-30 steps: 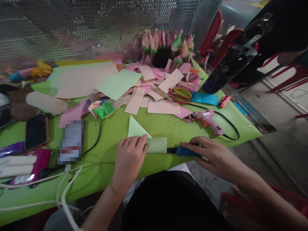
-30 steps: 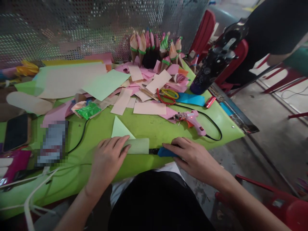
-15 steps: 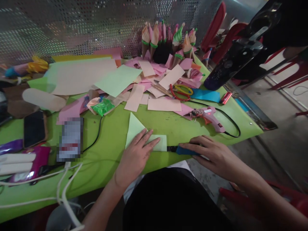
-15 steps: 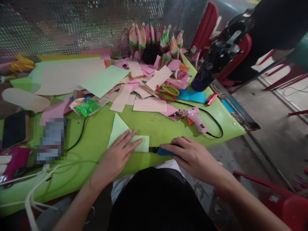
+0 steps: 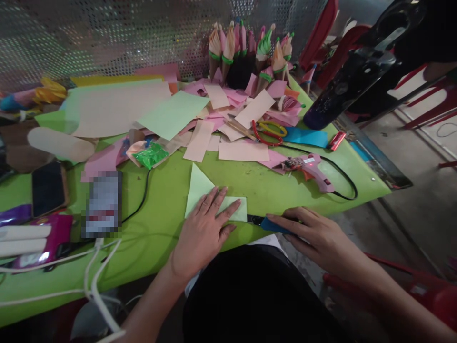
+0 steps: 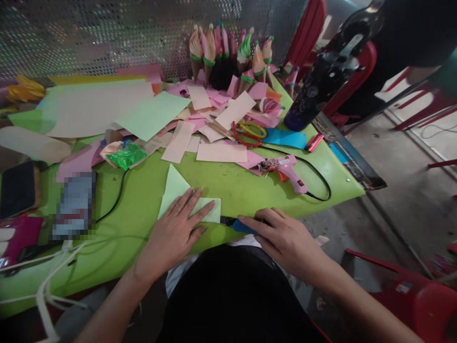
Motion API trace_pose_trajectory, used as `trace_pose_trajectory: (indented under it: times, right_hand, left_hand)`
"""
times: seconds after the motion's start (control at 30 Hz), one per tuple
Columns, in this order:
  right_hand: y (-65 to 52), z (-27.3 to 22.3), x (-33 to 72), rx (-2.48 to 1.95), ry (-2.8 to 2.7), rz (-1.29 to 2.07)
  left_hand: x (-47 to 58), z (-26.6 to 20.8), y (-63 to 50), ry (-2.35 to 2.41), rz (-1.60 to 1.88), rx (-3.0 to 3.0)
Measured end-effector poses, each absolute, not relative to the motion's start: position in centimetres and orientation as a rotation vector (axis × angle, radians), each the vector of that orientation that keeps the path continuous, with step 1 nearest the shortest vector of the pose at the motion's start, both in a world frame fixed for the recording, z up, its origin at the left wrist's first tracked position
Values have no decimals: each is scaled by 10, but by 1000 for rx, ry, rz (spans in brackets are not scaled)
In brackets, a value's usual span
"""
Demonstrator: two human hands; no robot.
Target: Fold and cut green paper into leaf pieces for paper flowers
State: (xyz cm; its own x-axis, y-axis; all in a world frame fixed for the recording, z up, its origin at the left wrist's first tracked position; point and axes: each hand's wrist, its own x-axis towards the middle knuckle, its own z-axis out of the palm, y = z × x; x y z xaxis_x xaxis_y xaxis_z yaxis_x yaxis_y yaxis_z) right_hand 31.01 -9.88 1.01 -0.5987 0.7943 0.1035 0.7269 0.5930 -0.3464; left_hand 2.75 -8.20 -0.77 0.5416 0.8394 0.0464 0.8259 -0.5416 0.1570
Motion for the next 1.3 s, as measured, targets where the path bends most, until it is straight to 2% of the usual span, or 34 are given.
trace_pose_trajectory:
  times: [0.8,1.0,1.13,1.3]
  right_hand:
    - [-113,6,290,-1294,-2582,351]
    - [-107,10,297,-1328,-2578,332]
    - [-105,10,297,-1335,-2574,309]
    - [-105,8,296,-1344,-2590,264]
  left_hand:
    - [35,-6,-86,1522,154,2611]
    - [52,-8,-90,1664,268,2453]
    - [42,-1,-88,1593,373,2393]
    - [9,6,-82,1629,219,2502]
